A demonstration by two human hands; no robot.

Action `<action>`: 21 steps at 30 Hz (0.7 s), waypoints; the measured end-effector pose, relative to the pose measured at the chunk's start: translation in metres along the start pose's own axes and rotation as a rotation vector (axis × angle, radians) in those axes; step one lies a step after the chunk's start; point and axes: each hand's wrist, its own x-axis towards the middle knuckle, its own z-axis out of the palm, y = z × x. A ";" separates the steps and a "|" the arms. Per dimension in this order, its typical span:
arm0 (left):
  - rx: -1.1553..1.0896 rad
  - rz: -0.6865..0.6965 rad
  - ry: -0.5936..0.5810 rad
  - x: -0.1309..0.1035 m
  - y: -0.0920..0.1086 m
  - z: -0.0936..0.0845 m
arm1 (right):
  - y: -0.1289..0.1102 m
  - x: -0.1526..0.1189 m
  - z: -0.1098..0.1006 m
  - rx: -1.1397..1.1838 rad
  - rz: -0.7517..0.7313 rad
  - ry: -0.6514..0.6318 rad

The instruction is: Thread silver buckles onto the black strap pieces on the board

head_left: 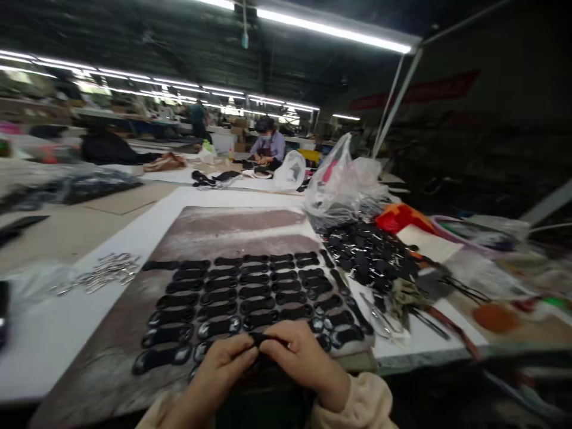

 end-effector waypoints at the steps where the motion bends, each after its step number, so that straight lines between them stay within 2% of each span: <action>1: 0.043 -0.006 -0.003 0.000 -0.002 -0.001 | 0.000 0.001 0.000 0.001 -0.002 -0.009; 4: 0.120 -0.027 -0.054 -0.001 -0.007 0.003 | 0.000 -0.002 -0.002 -0.047 -0.019 -0.021; 8: 0.114 -0.033 -0.116 0.000 -0.010 0.013 | 0.001 -0.013 -0.008 -0.091 -0.050 -0.027; 15: 0.232 0.051 -0.080 0.007 -0.006 0.018 | 0.003 -0.020 -0.011 0.006 0.073 -0.024; 21: 0.030 -0.012 -0.132 -0.005 0.012 0.027 | 0.001 -0.027 -0.021 -0.161 0.034 -0.157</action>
